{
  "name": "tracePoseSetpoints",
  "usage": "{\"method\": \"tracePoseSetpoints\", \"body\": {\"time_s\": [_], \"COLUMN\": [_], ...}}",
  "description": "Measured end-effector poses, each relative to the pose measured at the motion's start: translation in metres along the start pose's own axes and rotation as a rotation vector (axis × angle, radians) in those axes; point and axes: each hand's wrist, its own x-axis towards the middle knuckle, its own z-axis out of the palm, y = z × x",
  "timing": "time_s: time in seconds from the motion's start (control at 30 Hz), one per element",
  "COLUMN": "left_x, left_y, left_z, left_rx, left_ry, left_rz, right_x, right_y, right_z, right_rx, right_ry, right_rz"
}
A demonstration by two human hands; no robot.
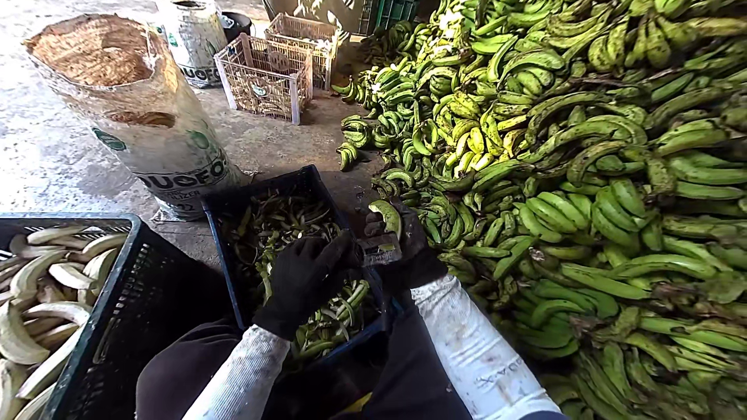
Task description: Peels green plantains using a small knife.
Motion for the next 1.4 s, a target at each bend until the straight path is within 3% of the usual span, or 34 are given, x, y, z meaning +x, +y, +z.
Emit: {"method": "tracePoseSetpoints", "body": {"time_s": [0.1,0.17,0.23,0.33,0.43,0.5,0.57,0.63,0.8,0.9,0.97,1.07,1.23,1.33,1.4], "left_x": [-0.002,-0.001,0.001,0.007,0.01,0.009,0.006,0.002,-0.012,-0.013,-0.009,-0.002,0.008,-0.007,-0.014], "left_y": [0.001,0.005,0.008,0.003,-0.002,-0.008,-0.014,-0.017,-0.012,0.005,0.014,0.009,-0.018,-0.037,-0.038], "left_z": [0.006,0.008,0.008,0.007,0.006,0.002,-0.002,-0.005,-0.007,-0.004,0.0,0.006,-0.021,-0.054,-0.082], "left_rx": [0.053,0.019,-0.093,-0.39,-0.709,-0.802,-0.783,-0.701,-0.38,-0.199,-0.182,-0.266,-0.391,-0.331,-0.233], "left_ry": [0.022,-0.016,-0.114,-0.233,-0.207,-0.171,-0.171,-0.201,-0.25,-0.195,-0.244,-0.32,-0.336,-0.333,-0.375], "left_rz": [0.041,-0.028,-0.188,-0.537,-0.891,-1.01,-0.999,-0.873,-0.278,-0.074,-0.131,-0.375,-0.885,-0.876,-0.813], "right_x": [-0.006,-0.011,-0.015,-0.017,-0.019,-0.019,-0.016,-0.012,-0.011,-0.015,-0.013,-0.013,-0.017,-0.019,-0.012], "right_y": [-0.001,0.002,0.009,0.018,0.021,0.018,0.012,0.006,-0.007,-0.007,-0.001,0.01,0.014,0.009,0.013], "right_z": [-0.002,0.01,0.02,0.012,0.019,0.022,0.022,0.02,-0.004,-0.005,-0.005,0.005,0.012,0.005,-0.003], "right_rx": [0.011,-0.022,-0.201,-0.611,-0.635,-0.516,-0.386,-0.251,-0.267,-0.287,-0.298,-0.347,-0.412,-0.556,-0.767], "right_ry": [0.01,0.079,0.087,-0.123,-0.169,-0.188,-0.102,-0.012,-0.057,-0.005,-0.054,-0.203,-0.158,-0.002,0.124], "right_rz": [0.074,0.108,0.025,-0.182,-0.07,0.039,0.115,0.117,-0.044,0.08,0.129,0.069,0.048,0.06,-0.036]}}
